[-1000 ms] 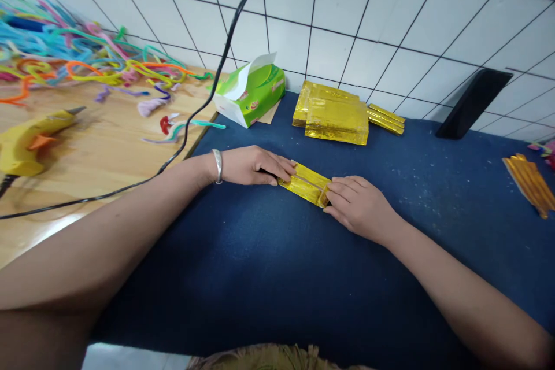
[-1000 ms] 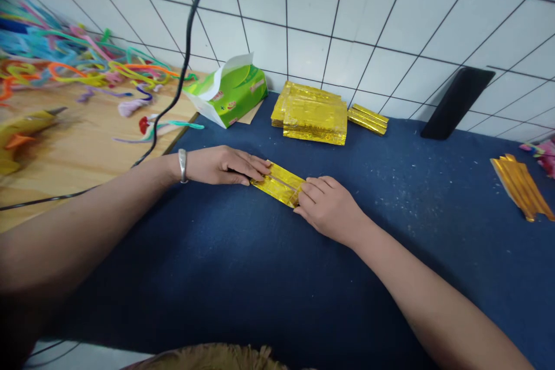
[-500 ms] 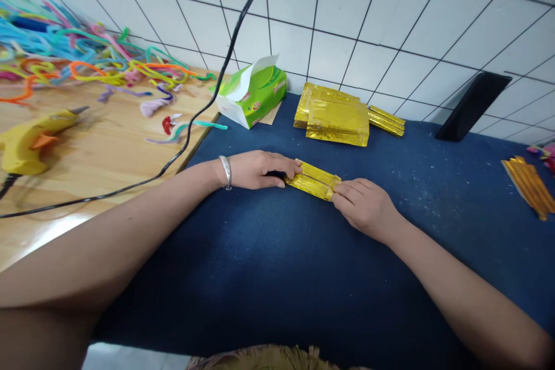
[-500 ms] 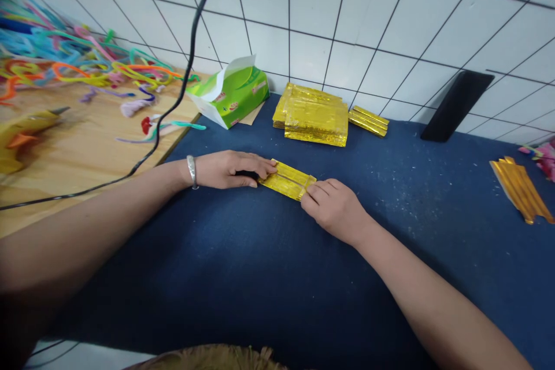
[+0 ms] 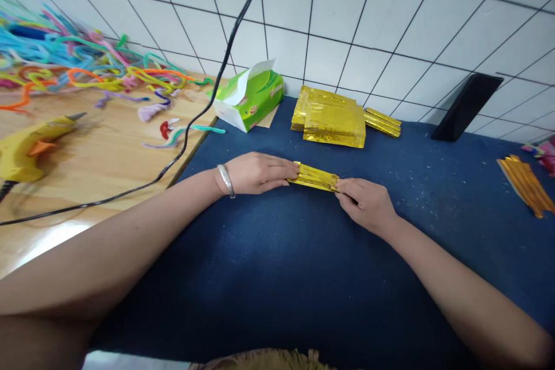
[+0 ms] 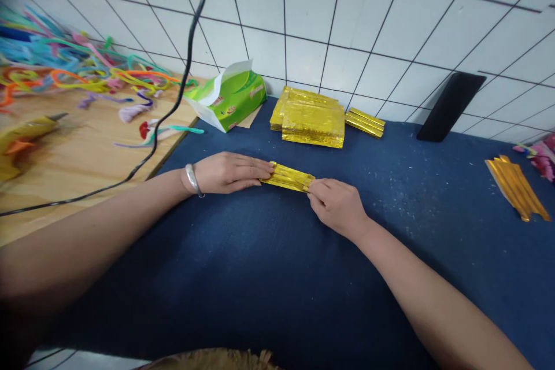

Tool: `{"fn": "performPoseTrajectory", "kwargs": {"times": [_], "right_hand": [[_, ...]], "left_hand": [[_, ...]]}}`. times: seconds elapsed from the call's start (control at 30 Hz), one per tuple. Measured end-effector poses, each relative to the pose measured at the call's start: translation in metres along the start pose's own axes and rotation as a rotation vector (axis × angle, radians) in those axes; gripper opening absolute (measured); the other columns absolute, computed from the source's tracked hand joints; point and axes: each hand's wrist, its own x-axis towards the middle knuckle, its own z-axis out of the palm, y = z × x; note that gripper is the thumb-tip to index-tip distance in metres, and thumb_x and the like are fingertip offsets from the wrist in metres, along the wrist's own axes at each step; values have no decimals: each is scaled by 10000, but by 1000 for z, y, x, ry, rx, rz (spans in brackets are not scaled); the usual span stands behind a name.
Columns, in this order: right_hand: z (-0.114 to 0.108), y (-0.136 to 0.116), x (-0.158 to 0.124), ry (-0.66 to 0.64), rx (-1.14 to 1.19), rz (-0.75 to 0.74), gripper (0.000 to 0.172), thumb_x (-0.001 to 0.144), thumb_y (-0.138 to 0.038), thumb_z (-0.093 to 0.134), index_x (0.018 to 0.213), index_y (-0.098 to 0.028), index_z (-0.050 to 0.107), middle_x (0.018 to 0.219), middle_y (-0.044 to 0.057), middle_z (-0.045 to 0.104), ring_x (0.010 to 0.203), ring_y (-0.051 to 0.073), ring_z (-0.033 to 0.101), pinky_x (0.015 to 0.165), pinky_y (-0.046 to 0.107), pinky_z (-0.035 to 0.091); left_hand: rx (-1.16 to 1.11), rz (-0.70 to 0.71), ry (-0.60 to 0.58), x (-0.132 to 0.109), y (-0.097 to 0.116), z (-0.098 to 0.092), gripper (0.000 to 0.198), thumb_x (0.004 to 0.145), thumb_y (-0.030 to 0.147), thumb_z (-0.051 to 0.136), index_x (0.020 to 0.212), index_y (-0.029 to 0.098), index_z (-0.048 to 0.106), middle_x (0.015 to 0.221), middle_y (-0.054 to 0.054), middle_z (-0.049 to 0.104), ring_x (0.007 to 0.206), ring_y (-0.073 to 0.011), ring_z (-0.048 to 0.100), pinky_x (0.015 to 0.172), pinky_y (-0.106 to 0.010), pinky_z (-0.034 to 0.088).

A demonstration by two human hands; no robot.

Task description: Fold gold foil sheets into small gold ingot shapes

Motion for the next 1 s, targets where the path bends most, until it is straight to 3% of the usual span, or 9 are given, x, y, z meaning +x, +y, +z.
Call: {"fn": "performPoseTrajectory", "kwargs": {"times": [0.13,0.4,0.57,0.8,1.0], "right_hand": [[0,1,-1,-9,26,5,135,832,-180,505,884,-198,628,956,16,695,891,157,650,817,296,512],[-1,3,1,33,110,82,129,827,-184,509,882,-204,623,948,15,699,860,153,658,783,290,526],[0,1,1,25,35,19,135,821,-174,506,887,-200,620,959,27,695,869,163,654,803,307,516],[1,1,0,-31,-81,-69,177,848,-216,504,984,-189,613,994,64,682,938,192,632,834,350,498],[-2,0,1,-56,-99,-156,168,862,-225,513,979,-216,633,984,36,676,974,184,611,846,340,483]], "left_hand": [[131,6,34,-2,2,2,360,888,249,496,1243,191,490,1213,-81,604,1129,-179,566,943,-322,493],[128,18,39,1,8,0,289,894,242,484,1178,199,518,1170,-67,629,1044,-165,614,871,-296,524],[129,-121,86,-1,8,3,345,897,240,480,1239,199,461,1111,-55,657,900,-136,661,768,-260,541],[107,27,16,-3,2,2,197,887,176,460,1042,202,579,1172,-48,628,1057,-148,604,880,-295,516],[-39,-3,-1,-1,-1,0,152,868,221,513,964,206,630,1116,-48,651,1061,-152,601,918,-304,503]]}}
